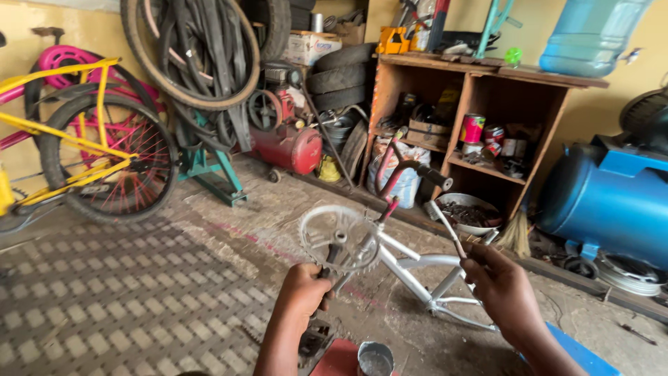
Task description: The person holds a bicycle crankset and uses a toothbrush and a liquid to clean it, then holds a bicycle pedal.
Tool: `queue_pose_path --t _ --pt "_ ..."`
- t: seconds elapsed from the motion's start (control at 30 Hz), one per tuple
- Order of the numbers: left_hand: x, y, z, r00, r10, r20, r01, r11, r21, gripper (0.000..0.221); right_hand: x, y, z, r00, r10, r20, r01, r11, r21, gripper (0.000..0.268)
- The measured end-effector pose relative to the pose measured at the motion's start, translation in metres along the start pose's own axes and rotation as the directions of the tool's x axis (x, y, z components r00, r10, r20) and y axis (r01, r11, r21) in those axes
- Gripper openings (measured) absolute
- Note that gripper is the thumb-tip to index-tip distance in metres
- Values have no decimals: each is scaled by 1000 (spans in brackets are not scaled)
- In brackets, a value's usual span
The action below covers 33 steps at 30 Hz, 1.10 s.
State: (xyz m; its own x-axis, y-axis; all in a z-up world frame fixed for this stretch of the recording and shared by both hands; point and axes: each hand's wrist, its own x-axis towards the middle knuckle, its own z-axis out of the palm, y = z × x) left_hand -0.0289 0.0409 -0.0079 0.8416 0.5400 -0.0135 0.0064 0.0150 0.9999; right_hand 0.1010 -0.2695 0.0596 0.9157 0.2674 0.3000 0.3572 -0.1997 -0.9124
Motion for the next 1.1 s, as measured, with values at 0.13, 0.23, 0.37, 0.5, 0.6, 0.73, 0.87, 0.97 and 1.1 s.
queue_pose_path --t 0.13,0.23,0.37,0.5,0.6,0.73,0.87,0.97,1.1 --pt "2 -22 -4 999 -53 -5 53 998 -26 12 -8 24 23 988 147 49 -148 989 17 34" --pt "0 -4 -25 999 44 -4 -44 985 -167 11 -3 33 43 982 158 108 -161 987 19 33" --pt "-18 -10 -37 922 278 -269 -139 887 441 18 8 31 63 973 105 206 -174 921 349 31" --pt "-20 -37 -28 722 504 -475 -29 707 706 32 9 36 81 960 97 262 -187 919 347 31" --pt "-23 -14 -50 937 69 -342 -70 997 9 34 14 44 79 962 110 251 -182 941 285 31" --pt "-40 21 -43 811 146 -567 -70 986 154 28 13 52 74 959 155 236 -220 934 283 29" --pt "-39 12 -22 785 41 -618 -190 966 -176 31 18 62 72 961 126 246 -190 947 258 28" --pt "-29 10 -33 899 -5 -438 -316 686 -656 28 23 71 72 963 149 227 -213 933 290 30" --pt "-29 11 -19 900 -64 -432 -283 666 -690 39 23 80 78 959 142 245 -209 939 272 30"
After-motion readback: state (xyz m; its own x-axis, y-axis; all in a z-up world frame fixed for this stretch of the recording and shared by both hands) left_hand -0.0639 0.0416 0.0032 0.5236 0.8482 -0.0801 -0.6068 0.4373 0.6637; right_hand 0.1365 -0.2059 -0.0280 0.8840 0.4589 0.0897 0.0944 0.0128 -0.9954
